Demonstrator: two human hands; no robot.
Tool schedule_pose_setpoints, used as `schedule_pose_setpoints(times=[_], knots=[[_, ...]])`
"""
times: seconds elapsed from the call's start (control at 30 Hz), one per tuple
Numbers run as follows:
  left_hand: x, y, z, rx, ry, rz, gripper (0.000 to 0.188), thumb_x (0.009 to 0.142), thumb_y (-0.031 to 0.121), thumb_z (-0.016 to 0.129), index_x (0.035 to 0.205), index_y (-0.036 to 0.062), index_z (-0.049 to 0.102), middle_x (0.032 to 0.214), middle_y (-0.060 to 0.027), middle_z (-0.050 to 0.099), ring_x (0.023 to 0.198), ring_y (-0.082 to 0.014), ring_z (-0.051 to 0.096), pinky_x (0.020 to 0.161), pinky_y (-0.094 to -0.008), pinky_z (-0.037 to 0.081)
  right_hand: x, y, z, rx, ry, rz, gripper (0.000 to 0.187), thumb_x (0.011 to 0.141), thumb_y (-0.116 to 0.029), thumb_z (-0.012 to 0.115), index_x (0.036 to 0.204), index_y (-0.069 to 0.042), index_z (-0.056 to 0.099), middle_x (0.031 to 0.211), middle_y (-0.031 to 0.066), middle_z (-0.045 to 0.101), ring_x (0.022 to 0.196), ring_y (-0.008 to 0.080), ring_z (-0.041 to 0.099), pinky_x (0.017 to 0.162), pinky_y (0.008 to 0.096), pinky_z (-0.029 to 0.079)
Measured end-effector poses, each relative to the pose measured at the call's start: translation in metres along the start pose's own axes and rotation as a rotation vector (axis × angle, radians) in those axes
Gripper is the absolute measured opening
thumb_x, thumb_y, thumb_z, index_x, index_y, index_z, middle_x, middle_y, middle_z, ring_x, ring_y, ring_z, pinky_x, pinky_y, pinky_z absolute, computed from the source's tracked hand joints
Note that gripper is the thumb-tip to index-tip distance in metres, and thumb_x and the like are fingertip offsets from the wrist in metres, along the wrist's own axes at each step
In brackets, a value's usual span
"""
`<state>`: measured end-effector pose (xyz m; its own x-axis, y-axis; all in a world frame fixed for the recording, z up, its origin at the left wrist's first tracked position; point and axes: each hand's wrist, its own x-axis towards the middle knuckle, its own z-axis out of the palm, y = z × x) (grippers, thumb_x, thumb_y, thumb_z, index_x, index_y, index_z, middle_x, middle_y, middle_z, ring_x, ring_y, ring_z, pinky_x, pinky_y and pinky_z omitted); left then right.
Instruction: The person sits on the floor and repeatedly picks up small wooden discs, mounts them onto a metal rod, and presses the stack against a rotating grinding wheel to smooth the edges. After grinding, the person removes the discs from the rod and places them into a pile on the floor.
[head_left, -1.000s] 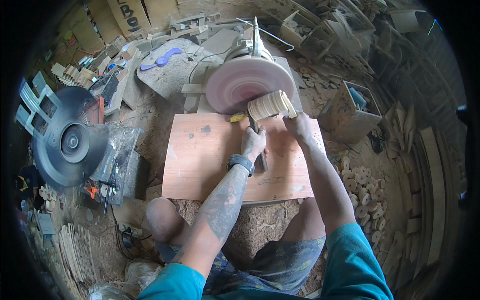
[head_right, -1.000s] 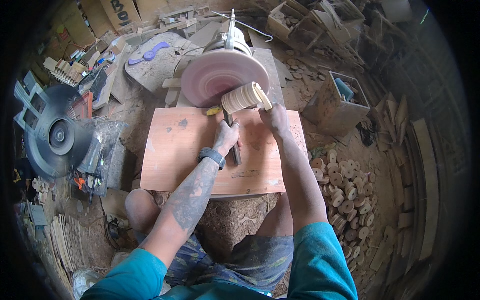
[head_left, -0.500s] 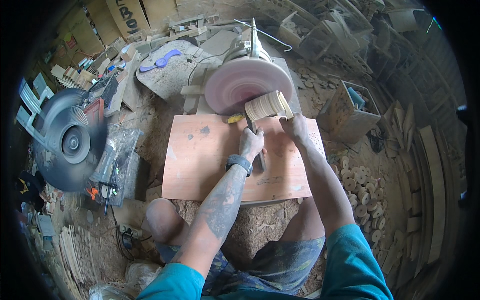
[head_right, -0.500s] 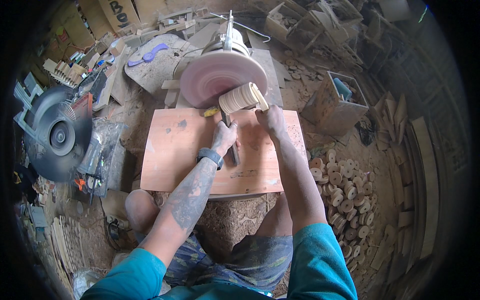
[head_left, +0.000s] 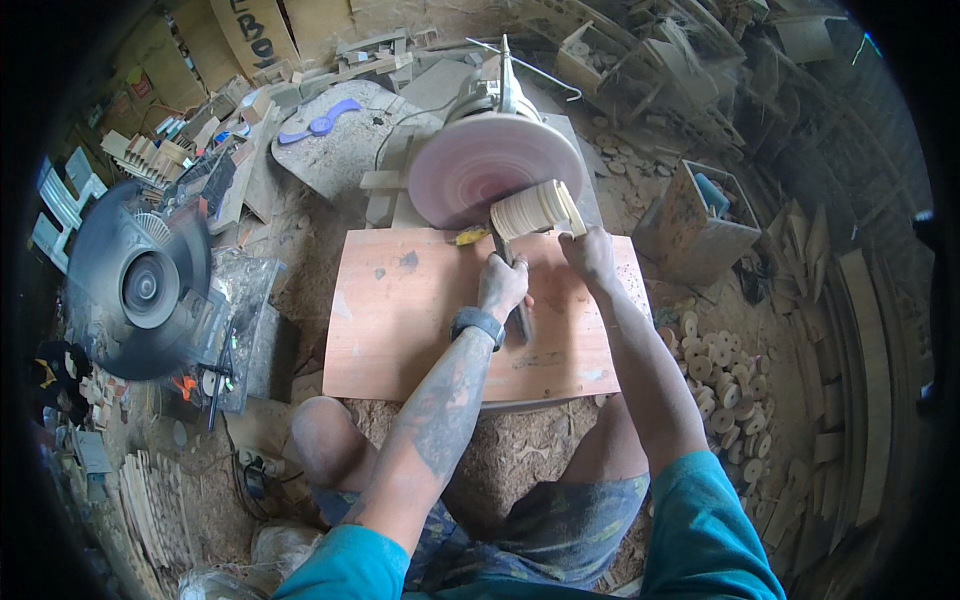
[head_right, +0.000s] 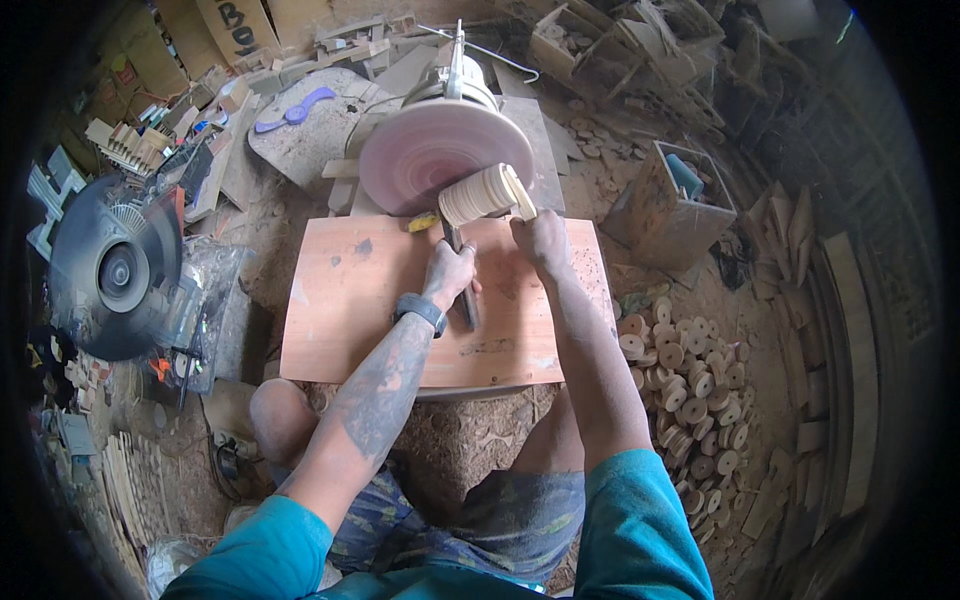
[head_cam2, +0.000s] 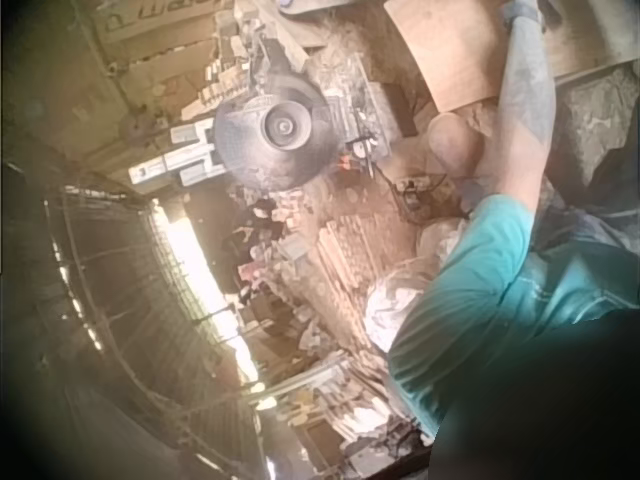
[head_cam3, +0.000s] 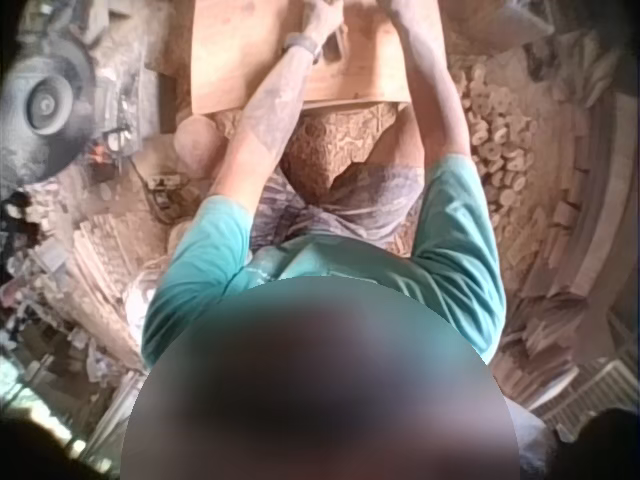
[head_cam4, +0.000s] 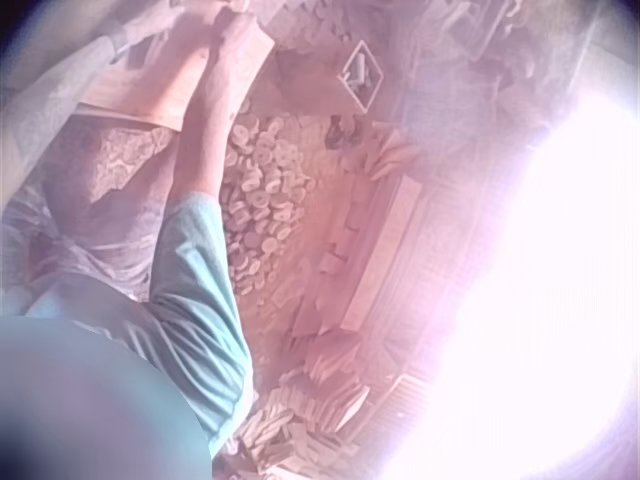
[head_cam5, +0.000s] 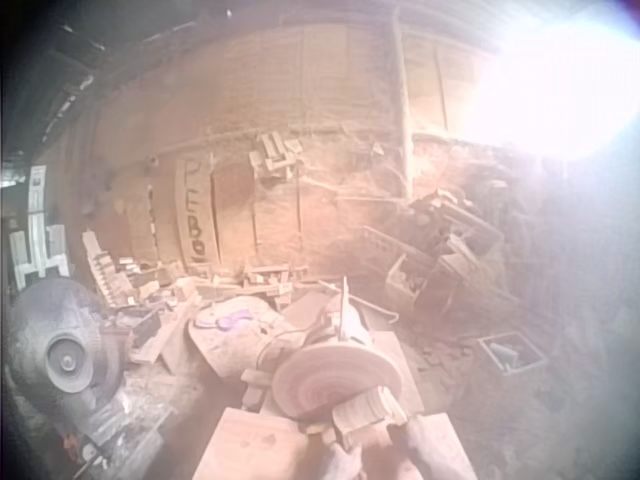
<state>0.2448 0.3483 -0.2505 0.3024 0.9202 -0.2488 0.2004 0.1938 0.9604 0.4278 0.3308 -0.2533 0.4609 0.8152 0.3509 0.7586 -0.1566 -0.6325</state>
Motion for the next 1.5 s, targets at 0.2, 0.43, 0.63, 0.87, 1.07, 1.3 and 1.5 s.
schedule_pose_setpoints(times=[0.2,0.43,0.63,0.87,1.07,1.3,1.5], knots=[[0.0001,0.0002,0.0006,0.0,0.01,-0.012,0.039,0.097,0.029,0.056,0.103,-0.0092,0.047,0.069,-0.0165,0.064,0.044,-0.0254,0.064,0.038,-0.0383,0.053,-0.0004,-0.0025,-0.0003,0.01,-0.007,-0.018,0.024,0.08,-0.02,0.066,0.081,0.004,0.068,0.071,0.0284,0.062,0.071,0.0418,0.068,0.062,0.0476,0.051],[0.0025,-0.0003,0.0012,-0.02,0.012,-0.03,0.041,0.098,0.03,0.055,0.104,-0.0097,0.047,0.067,-0.0163,0.063,0.043,-0.0254,0.063,0.037,-0.0385,0.052,0.0005,0.002,0.0032,-0.009,0.029,-0.062,0.021,0.079,-0.018,0.065,0.079,0.003,0.067,0.07,0.0284,0.061,0.07,0.0436,0.066,0.061,0.0483,0.05],[0.0029,-0.0016,0.0015,-0.045,0.013,-0.02,0.042,0.098,0.031,0.055,0.104,-0.0099,0.048,0.068,-0.0171,0.064,0.042,-0.0256,0.063,0.037,-0.0382,0.052,-0.0001,0.0053,0.0043,0.003,0.024,-0.079,0.02,0.079,-0.017,0.064,0.079,0.003,0.067,0.069,0.0289,0.06,0.07,0.0445,0.065,0.06,0.0484,0.049],[0.0029,-0.0002,0.0034,0.009,0.033,-0.024,0.042,0.097,0.031,0.056,0.103,-0.0099,0.049,0.07,-0.0187,0.066,0.044,-0.0255,0.064,0.038,-0.0379,0.053,-0.0021,0.0047,0.0022,0.017,0.058,-0.043,0.022,0.079,-0.017,0.064,0.08,0.005,0.066,0.069,0.0289,0.06,0.07,0.0445,0.065,0.062,0.0489,0.049],[-0.0001,0.0032,0.0026,0.009,0.03,-0.029,0.041,0.097,0.03,0.057,0.103,-0.0097,0.049,0.069,-0.0177,0.065,0.044,-0.0256,0.064,0.037,-0.0379,0.053,-0.0019,0.0055,0.0005,-0.005,0.025,-0.009,0.022,0.079,-0.017,0.064,0.08,0.004,0.067,0.07,0.0294,0.061,0.071,0.0444,0.066,0.062,0.0483,0.049],[0.0023,0.0018,0.0015,-0.042,0.023,-0.031,0.041,0.097,0.03,0.056,0.102,-0.0094,0.048,0.068,-0.017,0.064,0.043,-0.0249,0.063,0.037,-0.0376,0.053,-0.0012,0.0044,0.0013,0.005,0.033,-0.016,0.023,0.079,-0.019,0.064,0.081,0.004,0.067,0.072,0.0298,0.061,0.072,0.0446,0.066,0.063,0.0485,0.05],[0.0054,-0.001,0.0027,-0.068,0.034,-0.03,0.041,0.098,0.031,0.056,0.102,-0.0093,0.048,0.067,-0.0162,0.063,0.042,-0.0238,0.062,0.036,-0.0377,0.052,-0.0014,0.0001,-0.0016,-0.014,0.016,-0.009,0.023,0.079,-0.019,0.063,0.082,0.003,0.068,0.072,0.0295,0.062,0.073,0.0448,0.066,0.064,0.0489,0.05]])
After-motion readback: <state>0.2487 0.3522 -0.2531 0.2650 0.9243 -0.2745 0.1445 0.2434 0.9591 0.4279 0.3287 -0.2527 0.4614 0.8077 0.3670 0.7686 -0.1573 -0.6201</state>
